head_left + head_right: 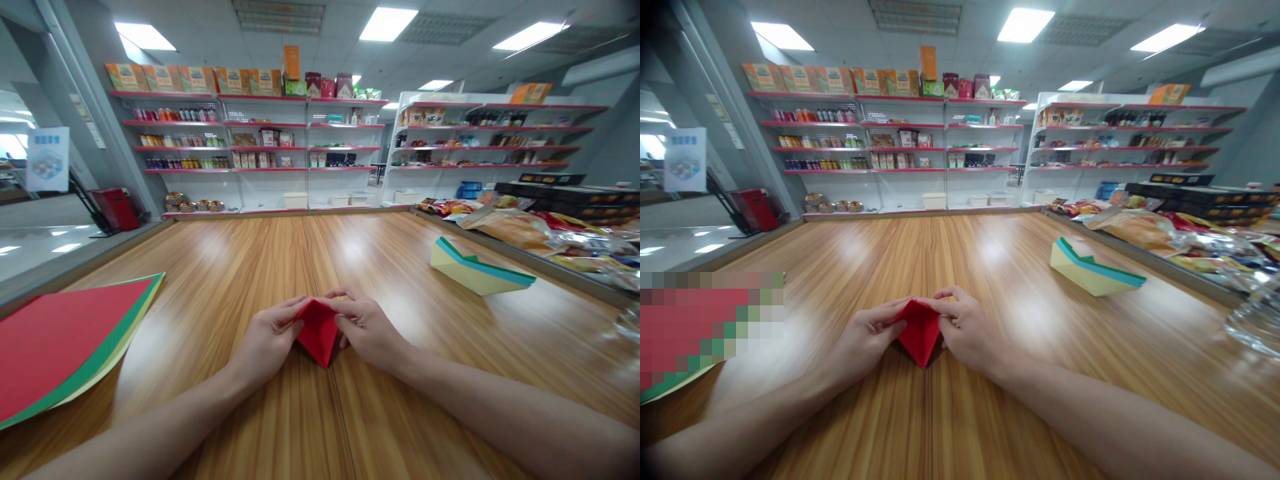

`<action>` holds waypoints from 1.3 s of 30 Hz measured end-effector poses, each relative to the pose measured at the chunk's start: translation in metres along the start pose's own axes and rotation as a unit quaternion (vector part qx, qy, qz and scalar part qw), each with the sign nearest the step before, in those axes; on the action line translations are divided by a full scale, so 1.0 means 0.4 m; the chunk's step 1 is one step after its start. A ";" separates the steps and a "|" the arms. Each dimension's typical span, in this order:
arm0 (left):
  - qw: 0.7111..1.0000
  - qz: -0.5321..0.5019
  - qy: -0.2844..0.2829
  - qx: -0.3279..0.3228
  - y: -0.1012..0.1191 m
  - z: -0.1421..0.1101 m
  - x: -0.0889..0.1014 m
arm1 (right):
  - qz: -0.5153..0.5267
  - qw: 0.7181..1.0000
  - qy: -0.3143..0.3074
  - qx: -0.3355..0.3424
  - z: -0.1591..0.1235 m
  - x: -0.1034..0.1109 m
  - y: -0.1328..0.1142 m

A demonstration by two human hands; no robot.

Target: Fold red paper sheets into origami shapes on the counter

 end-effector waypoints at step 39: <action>0.992 -0.098 0.076 0.008 0.021 -0.012 0.023 | 0.115 0.988 -0.067 -0.084 -0.018 -0.055 -0.003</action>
Point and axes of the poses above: each hand's wrist, its own z-axis towards the middle knuckle, its own x-axis out of the back of the hand, y = z × x, the point moved 9 cm from there along z, towards the middle knuckle, and after that the axes turned 6 degrees about z, right-handed, at the moved point
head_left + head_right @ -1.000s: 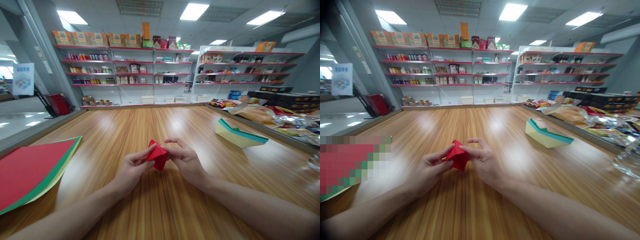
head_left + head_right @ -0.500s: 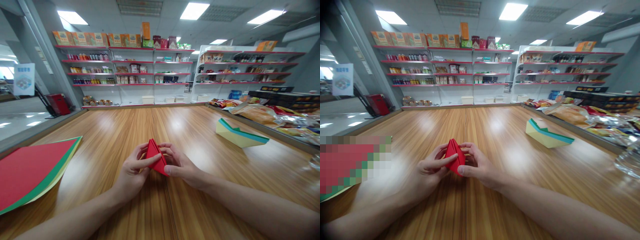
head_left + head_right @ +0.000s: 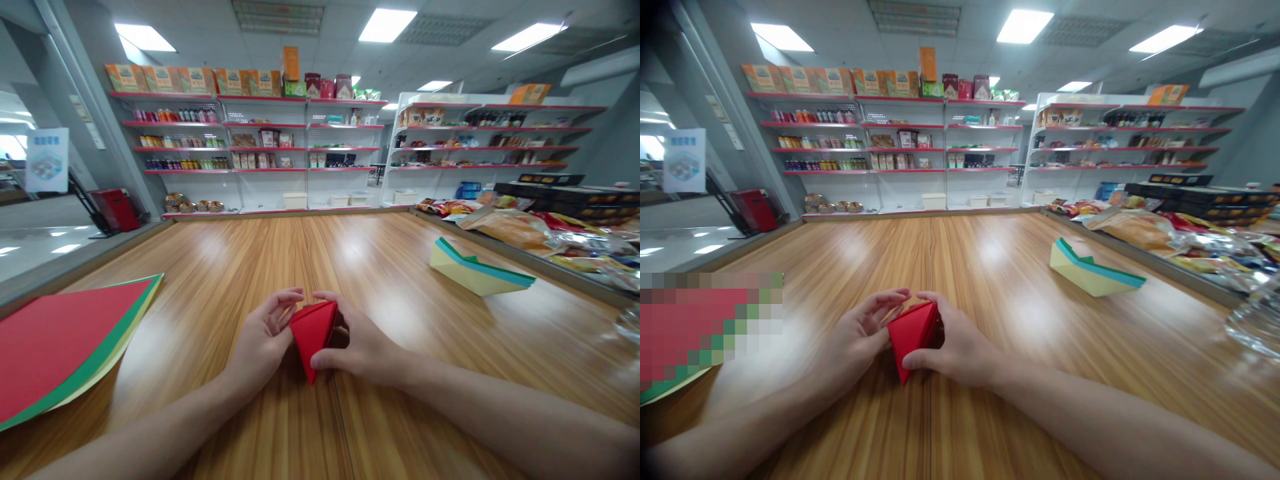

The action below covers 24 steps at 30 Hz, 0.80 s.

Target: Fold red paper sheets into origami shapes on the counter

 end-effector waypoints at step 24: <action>0.952 0.296 -0.056 0.046 -0.031 -0.004 -0.002 | 0.021 0.999 -0.018 -0.023 0.001 -0.017 0.007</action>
Point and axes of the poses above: each hand's wrist, its own z-axis towards the middle knuckle, its own x-axis out of the back of the hand, y = z × x, the point moved 9 cm from there along z, towards the middle knuckle, and after that the axes turned 6 degrees about z, right-handed, at the moved point
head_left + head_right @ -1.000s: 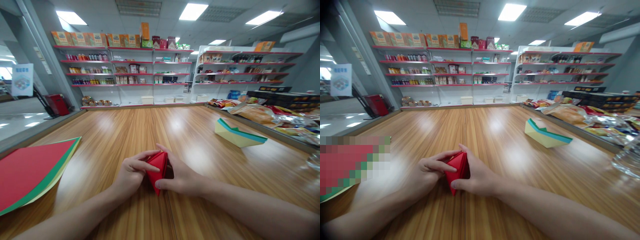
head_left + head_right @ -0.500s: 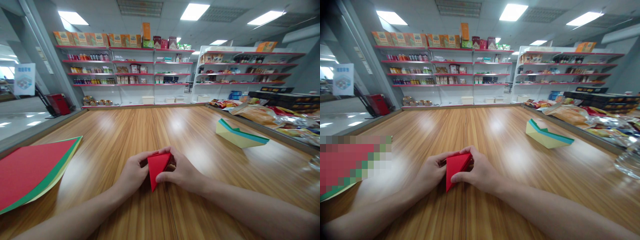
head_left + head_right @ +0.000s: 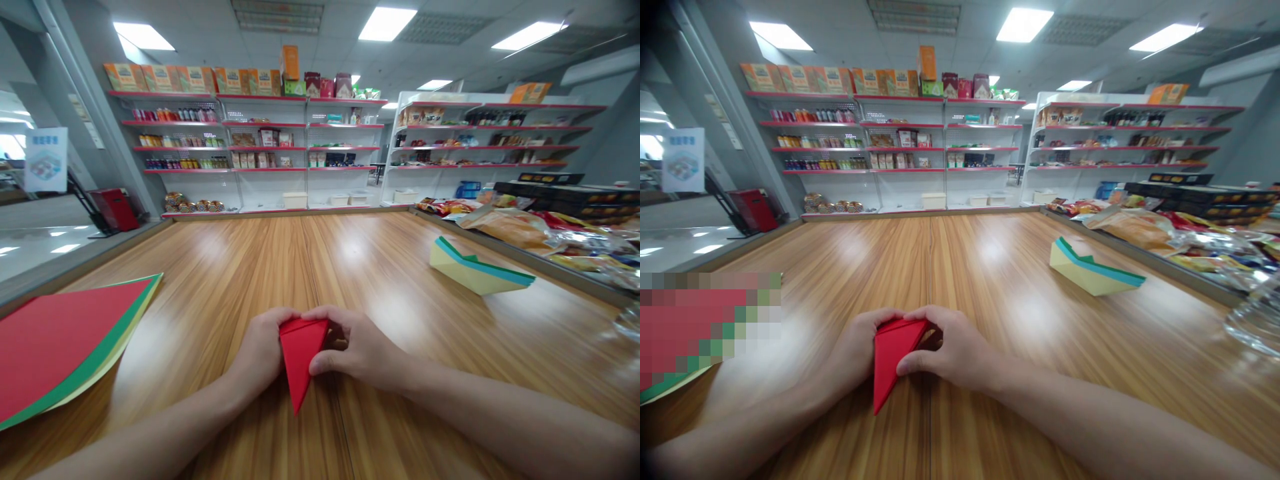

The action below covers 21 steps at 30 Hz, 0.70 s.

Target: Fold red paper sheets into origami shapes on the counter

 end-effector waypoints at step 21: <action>0.947 -0.311 -0.037 0.072 -0.010 0.000 -0.030 | 0.127 0.992 0.001 -0.017 0.017 0.025 0.008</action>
Point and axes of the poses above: each hand's wrist, its own z-axis towards the middle knuckle, its own x-axis out of the back of the hand, y = z × x, the point moved 9 cm from there along z, towards the middle knuckle, and after that the axes turned 6 degrees about z, right-handed, at the moved point
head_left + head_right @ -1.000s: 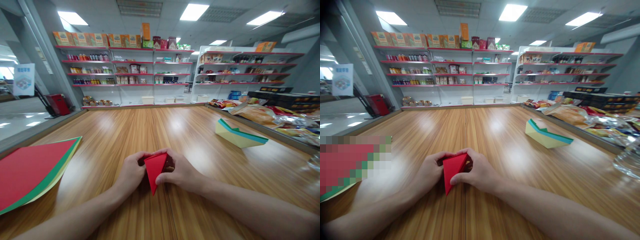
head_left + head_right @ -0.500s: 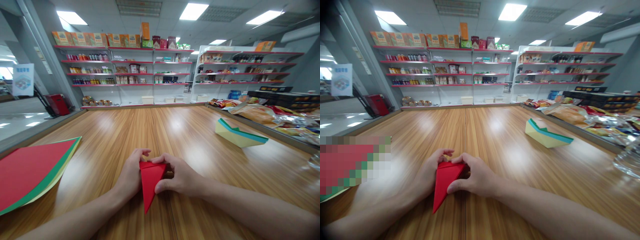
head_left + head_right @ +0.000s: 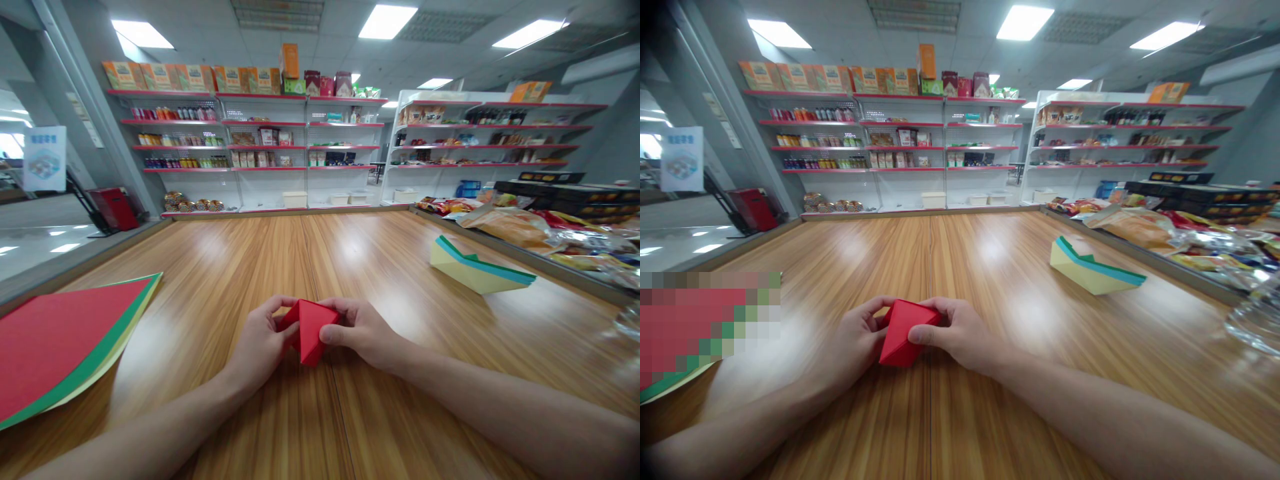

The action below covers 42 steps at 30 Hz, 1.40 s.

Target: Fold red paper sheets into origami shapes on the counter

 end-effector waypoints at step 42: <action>0.995 -0.041 -0.083 -0.040 0.005 -0.017 -0.031 | 0.004 0.996 -0.036 -0.082 -0.004 -0.021 0.029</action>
Point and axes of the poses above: each hand's wrist, its own z-axis towards the middle knuckle, its own x-axis out of the back of the hand, y = z × x, the point moved 9 cm from there along z, towards the middle knuckle, and after that the axes turned 6 degrees about z, right-handed, at the moved point
